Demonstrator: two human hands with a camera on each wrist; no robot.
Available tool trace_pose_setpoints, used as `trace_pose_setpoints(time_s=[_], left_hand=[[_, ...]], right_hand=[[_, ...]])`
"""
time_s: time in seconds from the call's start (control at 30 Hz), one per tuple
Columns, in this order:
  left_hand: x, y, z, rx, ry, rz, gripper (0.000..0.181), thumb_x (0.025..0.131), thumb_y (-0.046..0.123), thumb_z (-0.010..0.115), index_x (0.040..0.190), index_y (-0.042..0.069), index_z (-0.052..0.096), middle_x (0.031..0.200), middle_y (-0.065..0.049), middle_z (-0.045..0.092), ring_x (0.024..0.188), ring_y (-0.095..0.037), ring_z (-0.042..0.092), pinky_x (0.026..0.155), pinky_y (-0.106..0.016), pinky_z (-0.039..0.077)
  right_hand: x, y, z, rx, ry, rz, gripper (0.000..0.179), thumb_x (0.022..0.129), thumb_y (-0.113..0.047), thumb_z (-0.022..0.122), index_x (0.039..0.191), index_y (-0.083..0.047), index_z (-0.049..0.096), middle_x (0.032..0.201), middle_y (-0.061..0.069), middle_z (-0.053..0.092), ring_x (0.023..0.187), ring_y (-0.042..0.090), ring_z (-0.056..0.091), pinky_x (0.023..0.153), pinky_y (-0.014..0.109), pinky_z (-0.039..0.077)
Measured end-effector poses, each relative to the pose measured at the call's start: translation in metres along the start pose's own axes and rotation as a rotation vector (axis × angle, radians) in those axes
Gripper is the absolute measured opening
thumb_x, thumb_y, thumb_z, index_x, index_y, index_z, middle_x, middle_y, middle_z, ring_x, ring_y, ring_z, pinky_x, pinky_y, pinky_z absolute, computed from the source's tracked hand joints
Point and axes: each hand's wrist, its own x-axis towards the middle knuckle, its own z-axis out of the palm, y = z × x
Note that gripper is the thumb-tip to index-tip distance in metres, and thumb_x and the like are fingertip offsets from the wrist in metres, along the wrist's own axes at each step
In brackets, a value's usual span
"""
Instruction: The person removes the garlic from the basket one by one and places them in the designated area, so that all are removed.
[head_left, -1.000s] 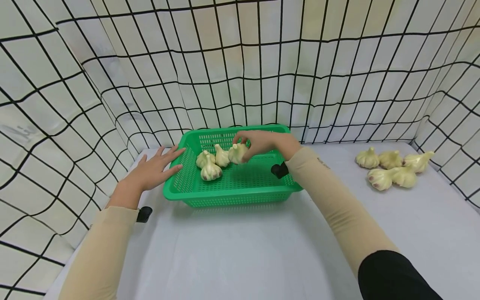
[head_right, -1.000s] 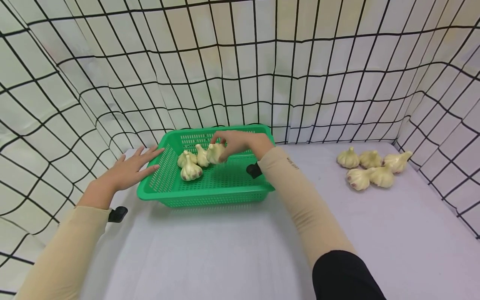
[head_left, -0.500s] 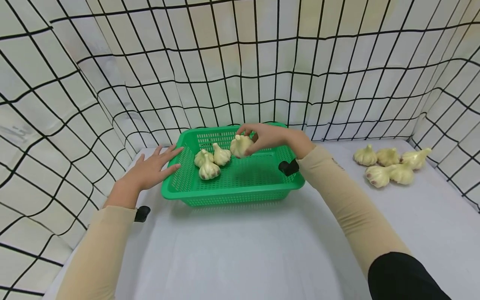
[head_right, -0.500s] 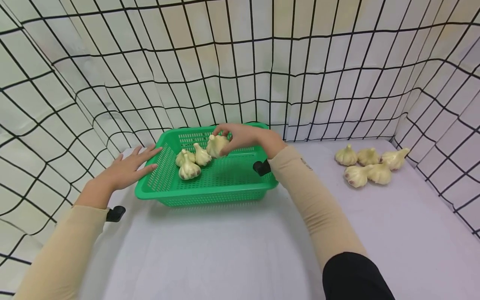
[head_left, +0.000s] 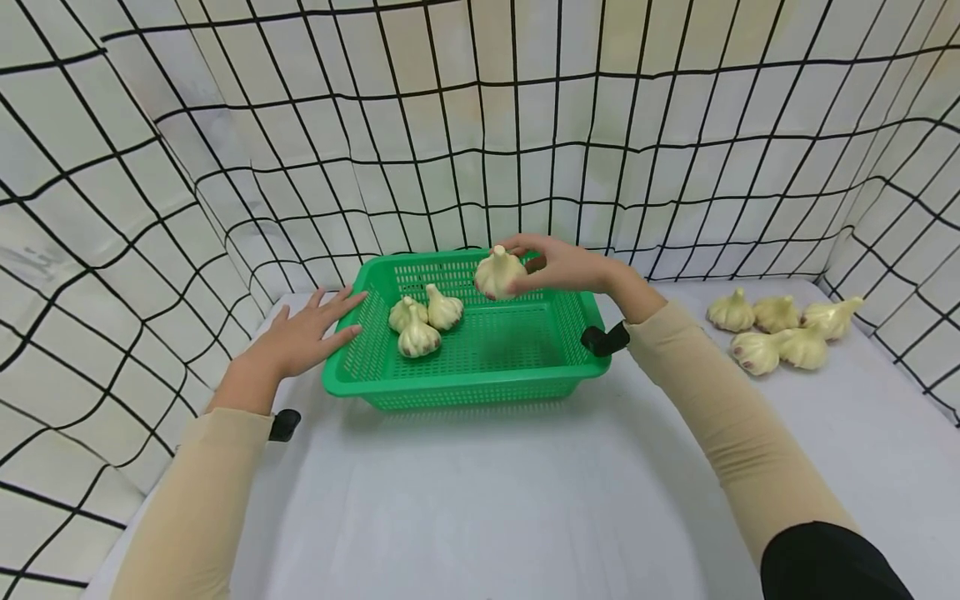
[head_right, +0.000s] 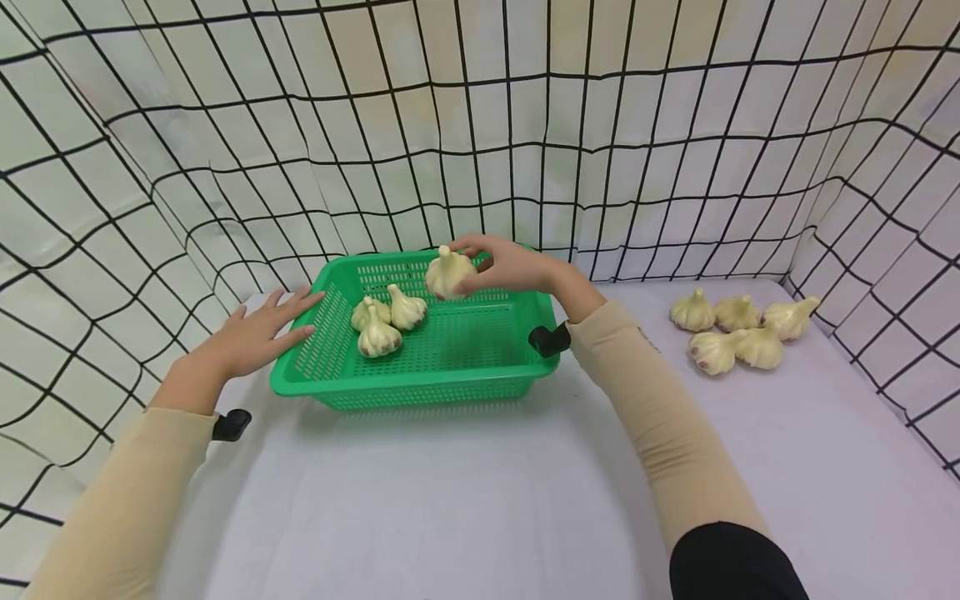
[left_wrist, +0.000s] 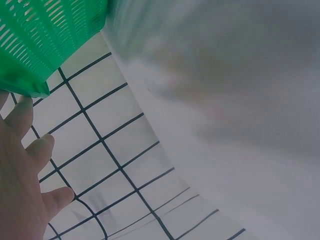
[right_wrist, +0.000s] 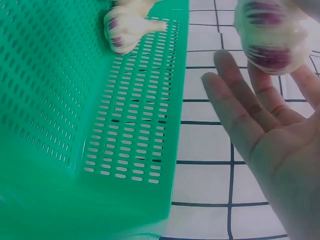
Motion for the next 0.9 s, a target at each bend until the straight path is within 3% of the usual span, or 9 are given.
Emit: trace_pose_setpoints(time_s=[0.43,0.9], left_hand=[[0.001,-0.003,0.001,-0.004,0.001,0.005,0.073,0.107,0.059,0.036,0.166,0.021,0.019,0.171,-0.012,0.008,0.154,-0.045,-0.002,0.112,-0.076,-0.007],[0.001,-0.004,0.002,-0.004,0.000,0.008,0.070,0.108,0.055,0.039,0.166,0.021,0.019,0.172,-0.012,0.007,0.154,-0.046,-0.003,0.112,-0.076,-0.008]], right_hand=[[-0.027,0.004,-0.009,0.034,0.026,-0.051,0.060,0.095,-0.016,0.074,0.150,-0.014,0.050,0.144,0.006,0.051,0.122,0.032,0.059,0.096,0.044,0.052],[-0.069,0.019,-0.022,0.037,0.062,-0.027,0.058,0.094,-0.011,0.074,0.148,-0.013,0.052,0.143,0.008,0.052,0.119,0.029,0.062,0.095,0.040,0.054]])
